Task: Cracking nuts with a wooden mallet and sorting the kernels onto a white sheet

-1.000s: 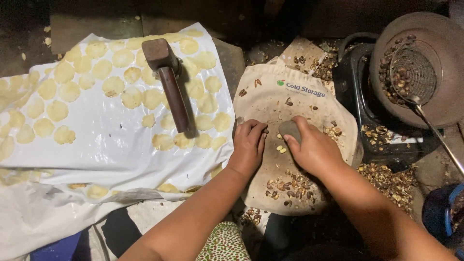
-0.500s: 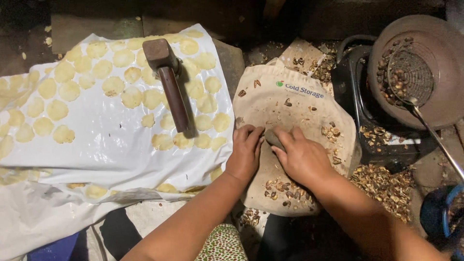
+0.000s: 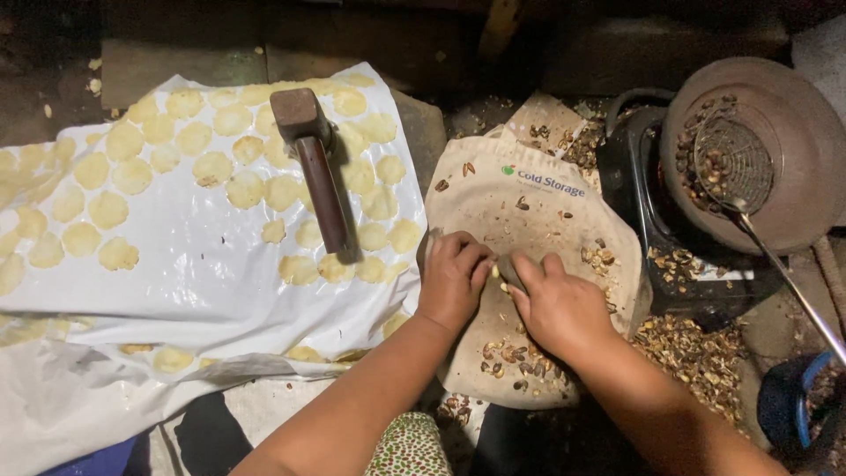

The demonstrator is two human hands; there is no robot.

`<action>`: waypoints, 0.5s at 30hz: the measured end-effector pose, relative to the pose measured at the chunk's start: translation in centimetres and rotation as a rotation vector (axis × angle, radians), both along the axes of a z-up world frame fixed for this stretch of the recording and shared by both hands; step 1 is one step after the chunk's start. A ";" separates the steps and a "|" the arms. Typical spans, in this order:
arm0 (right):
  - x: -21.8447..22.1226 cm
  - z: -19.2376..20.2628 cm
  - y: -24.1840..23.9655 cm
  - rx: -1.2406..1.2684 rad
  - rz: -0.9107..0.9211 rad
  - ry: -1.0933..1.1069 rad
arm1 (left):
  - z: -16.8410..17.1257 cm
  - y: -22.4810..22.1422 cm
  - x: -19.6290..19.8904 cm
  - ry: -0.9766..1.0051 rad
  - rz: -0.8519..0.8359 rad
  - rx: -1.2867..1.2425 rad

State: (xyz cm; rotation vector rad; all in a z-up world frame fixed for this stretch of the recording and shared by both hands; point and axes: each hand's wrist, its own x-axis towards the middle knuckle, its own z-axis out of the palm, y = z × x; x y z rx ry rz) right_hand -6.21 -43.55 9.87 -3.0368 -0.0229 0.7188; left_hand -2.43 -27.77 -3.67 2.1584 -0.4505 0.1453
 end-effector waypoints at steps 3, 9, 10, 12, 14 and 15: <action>1.2 1.5 -0.6 0.055 -0.142 0.129 | 0.4 -0.7 0.0 0.012 -0.012 0.099; 2.3 1.0 1.4 0.162 -0.055 0.033 | 3.0 1.5 -1.5 0.258 0.016 0.014; 2.0 1.4 1.4 0.161 -0.056 0.034 | 3.0 1.6 -1.7 0.259 0.015 0.014; 2.2 2.0 1.6 0.186 -0.124 0.048 | 2.9 2.0 -1.4 0.179 0.011 0.005; 2.8 0.3 -0.2 0.218 -0.196 0.024 | 2.8 1.7 -0.4 0.155 0.019 -0.003; 2.7 -0.8 -1.1 0.249 -0.271 0.010 | 2.5 1.5 -0.5 0.141 0.025 -0.011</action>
